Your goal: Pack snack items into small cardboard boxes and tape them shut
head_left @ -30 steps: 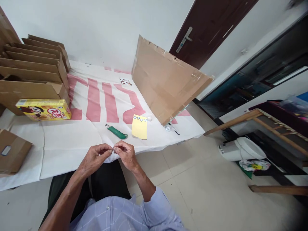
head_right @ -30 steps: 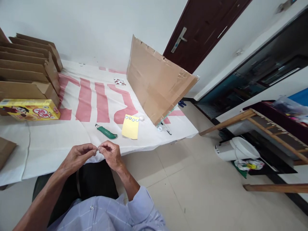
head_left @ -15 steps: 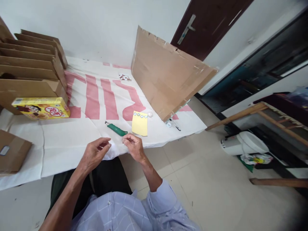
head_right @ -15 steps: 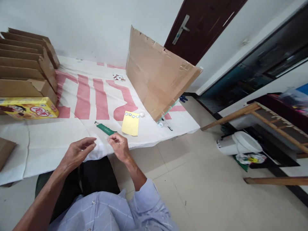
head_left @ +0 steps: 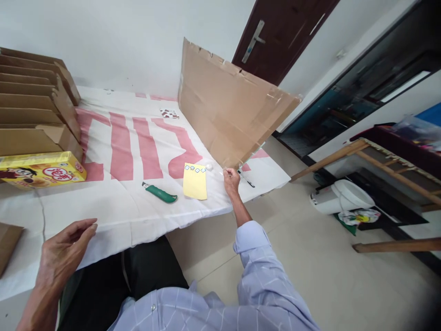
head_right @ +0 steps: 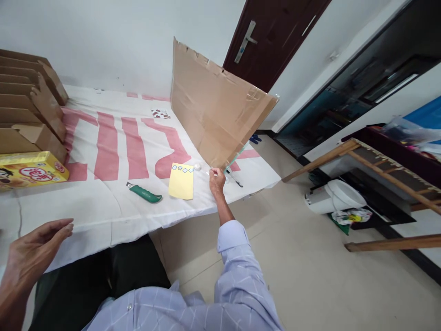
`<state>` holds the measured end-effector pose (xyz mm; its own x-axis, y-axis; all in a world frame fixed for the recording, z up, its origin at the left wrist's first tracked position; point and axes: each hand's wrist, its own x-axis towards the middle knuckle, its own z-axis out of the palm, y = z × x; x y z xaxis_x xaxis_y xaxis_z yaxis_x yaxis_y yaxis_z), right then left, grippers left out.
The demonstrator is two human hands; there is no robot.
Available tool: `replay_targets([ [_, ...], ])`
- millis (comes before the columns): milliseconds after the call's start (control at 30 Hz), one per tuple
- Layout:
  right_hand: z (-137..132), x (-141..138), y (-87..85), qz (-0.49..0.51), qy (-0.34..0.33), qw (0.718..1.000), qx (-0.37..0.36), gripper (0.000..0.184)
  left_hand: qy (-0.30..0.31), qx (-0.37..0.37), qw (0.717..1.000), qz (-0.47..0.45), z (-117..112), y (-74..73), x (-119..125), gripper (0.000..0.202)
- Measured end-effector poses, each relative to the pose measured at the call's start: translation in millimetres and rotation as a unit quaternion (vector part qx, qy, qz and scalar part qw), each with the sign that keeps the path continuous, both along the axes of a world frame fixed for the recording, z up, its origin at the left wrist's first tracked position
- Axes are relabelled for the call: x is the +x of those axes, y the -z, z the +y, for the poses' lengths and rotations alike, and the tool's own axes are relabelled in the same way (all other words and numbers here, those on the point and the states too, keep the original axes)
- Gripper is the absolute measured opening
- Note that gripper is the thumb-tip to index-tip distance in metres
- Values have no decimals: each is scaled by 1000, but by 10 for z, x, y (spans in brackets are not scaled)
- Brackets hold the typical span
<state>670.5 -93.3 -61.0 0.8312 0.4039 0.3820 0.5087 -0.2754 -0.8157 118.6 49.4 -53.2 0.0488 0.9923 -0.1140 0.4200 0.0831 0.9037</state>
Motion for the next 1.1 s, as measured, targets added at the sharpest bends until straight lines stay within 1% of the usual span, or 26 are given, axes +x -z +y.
replay_targets([
  [133,-9,46,189,22,8,1000,0,24,-13,-14,1000,9,1,-81,48,53],
  [267,59,116,282,49,-6,999,1,25,-12,-34,999,2,52,-171,128,55],
  [367,138,169,287,66,-32,997,-1,24,2,-47,999,-3,71,-173,176,58],
  [467,226,200,270,74,-70,995,-6,22,2,-57,998,-9,50,-162,226,61],
  [667,382,236,229,103,-124,987,-23,24,12,-52,999,-2,3,-197,319,59],
  [767,457,274,196,115,-128,985,-24,24,29,-37,999,-2,29,-146,320,57],
  [867,560,307,161,125,-127,984,-26,24,54,-20,998,4,76,-27,296,58],
  [1000,702,300,123,138,-136,980,-53,24,81,4,997,6,117,140,273,58],
  [1100,764,261,81,142,-134,978,-76,24,84,4,996,-6,94,204,288,58],
])
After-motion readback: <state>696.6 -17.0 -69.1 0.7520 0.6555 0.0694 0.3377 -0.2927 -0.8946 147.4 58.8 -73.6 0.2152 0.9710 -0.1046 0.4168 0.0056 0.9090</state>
